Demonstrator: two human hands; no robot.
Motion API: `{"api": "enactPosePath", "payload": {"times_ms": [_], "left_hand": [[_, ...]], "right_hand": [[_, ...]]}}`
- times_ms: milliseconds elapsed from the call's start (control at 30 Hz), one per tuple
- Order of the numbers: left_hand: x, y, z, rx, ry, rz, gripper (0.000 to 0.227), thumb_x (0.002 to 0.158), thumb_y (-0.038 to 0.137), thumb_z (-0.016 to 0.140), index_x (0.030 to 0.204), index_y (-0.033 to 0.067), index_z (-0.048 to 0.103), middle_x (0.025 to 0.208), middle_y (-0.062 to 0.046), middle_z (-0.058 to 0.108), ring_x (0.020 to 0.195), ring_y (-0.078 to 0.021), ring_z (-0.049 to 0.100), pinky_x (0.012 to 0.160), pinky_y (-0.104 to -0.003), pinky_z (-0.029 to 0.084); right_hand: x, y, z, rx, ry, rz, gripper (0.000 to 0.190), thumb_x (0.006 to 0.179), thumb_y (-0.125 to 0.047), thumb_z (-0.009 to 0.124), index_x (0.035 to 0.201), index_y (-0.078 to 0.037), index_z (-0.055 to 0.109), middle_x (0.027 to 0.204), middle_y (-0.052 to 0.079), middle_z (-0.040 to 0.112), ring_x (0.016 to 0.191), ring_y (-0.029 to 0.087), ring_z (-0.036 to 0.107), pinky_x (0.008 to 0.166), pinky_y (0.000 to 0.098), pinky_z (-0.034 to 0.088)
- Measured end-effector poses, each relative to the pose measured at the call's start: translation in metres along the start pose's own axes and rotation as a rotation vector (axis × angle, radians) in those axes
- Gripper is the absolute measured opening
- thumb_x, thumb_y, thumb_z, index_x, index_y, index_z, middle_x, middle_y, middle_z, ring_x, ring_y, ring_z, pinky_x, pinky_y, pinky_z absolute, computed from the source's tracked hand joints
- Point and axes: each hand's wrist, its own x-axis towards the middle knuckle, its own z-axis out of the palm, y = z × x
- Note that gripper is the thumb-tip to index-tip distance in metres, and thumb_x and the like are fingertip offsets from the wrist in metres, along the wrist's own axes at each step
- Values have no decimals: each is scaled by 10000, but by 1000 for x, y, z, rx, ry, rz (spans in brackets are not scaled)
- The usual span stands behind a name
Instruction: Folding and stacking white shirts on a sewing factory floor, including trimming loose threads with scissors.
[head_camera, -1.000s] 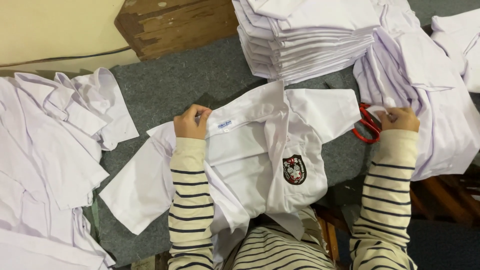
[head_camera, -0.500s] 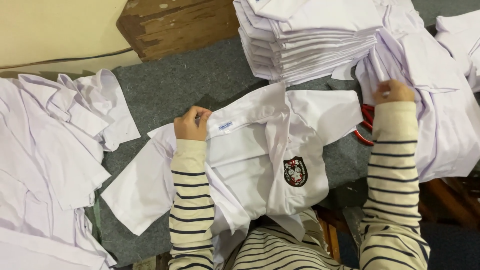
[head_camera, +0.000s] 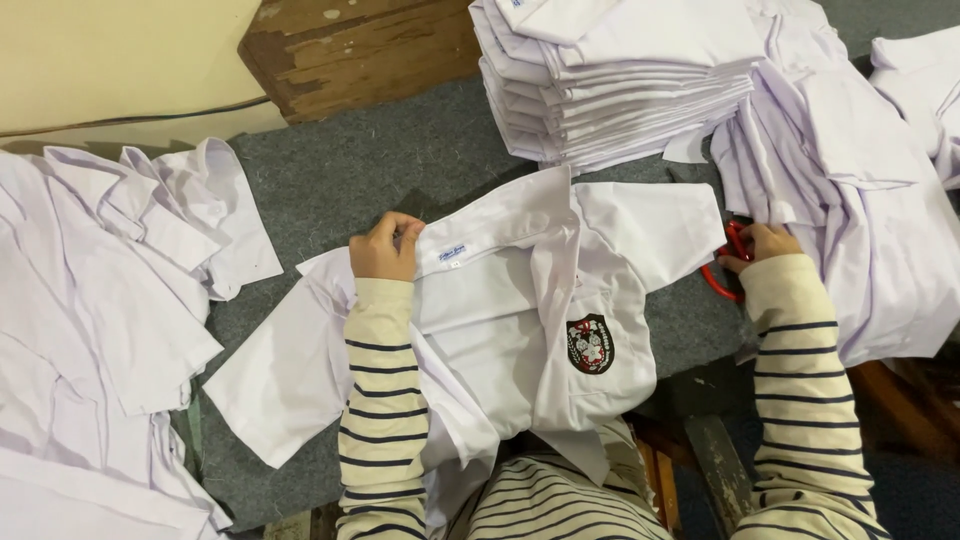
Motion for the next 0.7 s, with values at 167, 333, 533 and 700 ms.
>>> {"api": "enactPosePath", "payload": {"times_ms": [167,333,533,700], "left_hand": [[-1,-2,2,17,7,0,135,972,156,733,848,127,689,751,45,702,580,-118,606,581,-296,487],[-1,-1,2,24,-16,-61,121,977,198,710,870,143,694,814,57,742,624,-130,662,655,-304,526],[-2,-3,5,-55,-6,-138,128,996,236,672,927,137,712,864,25,777,775,-162,751,662,-296,577],[-2,-8,2,-143,-59,-182,173,1036,272,571,1021,130,668,880,-17,795,803,-170,767,667,-304,574]], "right_hand": [[-58,-37,-50,27,-74,110,624,806,-303,832,1322,-14,630,1249,224,671,1124,399,633,947,484,516],[-130,-73,-102,257,50,338,600,887,-306,789,1361,13,607,1187,280,681,1020,458,660,881,538,532],[-158,-41,-72,438,412,168,480,921,-460,828,1077,-46,640,935,108,679,794,278,611,706,418,474],[-152,-94,-59,532,177,-66,374,882,-358,830,1078,-103,639,887,65,726,814,182,679,730,326,530]]}}
